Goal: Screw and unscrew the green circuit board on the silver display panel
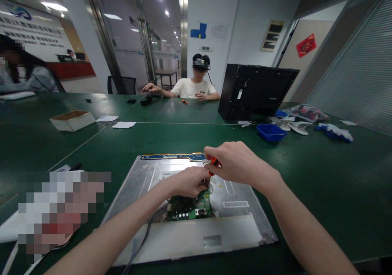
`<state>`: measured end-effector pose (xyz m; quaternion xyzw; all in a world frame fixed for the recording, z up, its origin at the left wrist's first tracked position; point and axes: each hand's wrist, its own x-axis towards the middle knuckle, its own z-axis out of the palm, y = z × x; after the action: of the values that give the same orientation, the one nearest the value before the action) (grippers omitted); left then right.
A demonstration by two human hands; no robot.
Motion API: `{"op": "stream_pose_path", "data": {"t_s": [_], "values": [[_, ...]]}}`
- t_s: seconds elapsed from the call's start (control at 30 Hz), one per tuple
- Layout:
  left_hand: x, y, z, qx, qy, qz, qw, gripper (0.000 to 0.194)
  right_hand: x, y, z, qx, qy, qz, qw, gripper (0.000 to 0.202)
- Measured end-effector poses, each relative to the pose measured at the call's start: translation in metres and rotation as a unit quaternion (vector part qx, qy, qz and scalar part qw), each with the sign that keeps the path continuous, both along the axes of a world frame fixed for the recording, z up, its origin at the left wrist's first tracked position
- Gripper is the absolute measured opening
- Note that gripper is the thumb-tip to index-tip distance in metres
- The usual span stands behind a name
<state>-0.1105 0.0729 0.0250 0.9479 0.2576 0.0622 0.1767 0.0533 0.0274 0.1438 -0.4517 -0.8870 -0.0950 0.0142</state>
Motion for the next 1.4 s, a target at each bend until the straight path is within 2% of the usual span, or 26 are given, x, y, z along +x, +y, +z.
{"op": "stream_pose_path", "data": {"t_s": [0.17, 0.33, 0.47, 0.6, 0.7, 0.8, 0.9, 1.03, 1.23, 1.33, 1.4], "values": [[-0.0004, 0.0016, -0.0024, 0.004, -0.021, -0.009, 1.0, 0.01, 0.0009, -0.0031, 0.0027, -0.027, 0.02, 0.032, 0.999, 0.022], [-0.0011, 0.0004, 0.0007, -0.001, -0.013, -0.011, 1.0, 0.011, 0.0028, 0.0, -0.0004, -0.004, 0.008, 0.004, 1.0, 0.026], [-0.0008, 0.0002, 0.0022, -0.014, -0.004, -0.003, 1.0, 0.012, 0.0037, -0.0003, 0.0005, -0.014, 0.014, 0.013, 1.0, 0.015], [-0.0012, 0.0014, 0.0007, -0.009, -0.015, -0.009, 1.0, 0.011, 0.0047, -0.0047, 0.0038, -0.029, 0.02, 0.03, 0.999, 0.019], [-0.0016, 0.0024, -0.0011, -0.004, -0.022, -0.013, 1.0, 0.012, 0.005, -0.0045, 0.0033, -0.018, 0.009, 0.015, 1.0, 0.016], [-0.0015, 0.003, -0.0025, 0.001, -0.014, -0.013, 1.0, 0.011, 0.0045, -0.0018, 0.0015, -0.005, -0.003, 0.003, 1.0, 0.025], [-0.0013, 0.0029, -0.0029, -0.004, -0.016, -0.009, 1.0, 0.013, 0.0042, -0.0016, 0.0017, -0.011, 0.003, 0.019, 1.0, 0.012], [-0.0014, 0.002, -0.0015, -0.008, -0.028, -0.012, 1.0, 0.016, 0.0044, -0.0052, 0.0044, -0.035, 0.022, 0.045, 0.998, 0.022], [-0.0014, 0.002, -0.0018, -0.002, -0.026, -0.014, 1.0, 0.013, 0.0027, -0.0042, 0.0025, -0.009, -0.011, 0.003, 1.0, 0.021], [-0.0015, 0.0032, -0.0041, 0.004, -0.022, -0.014, 1.0, 0.01, 0.0029, -0.0047, 0.0026, -0.018, 0.004, 0.022, 1.0, 0.014], [-0.0017, 0.0036, -0.0048, 0.008, -0.026, -0.018, 0.999, 0.012, 0.0033, -0.0056, 0.0031, -0.021, 0.018, 0.035, 0.999, 0.018]]}}
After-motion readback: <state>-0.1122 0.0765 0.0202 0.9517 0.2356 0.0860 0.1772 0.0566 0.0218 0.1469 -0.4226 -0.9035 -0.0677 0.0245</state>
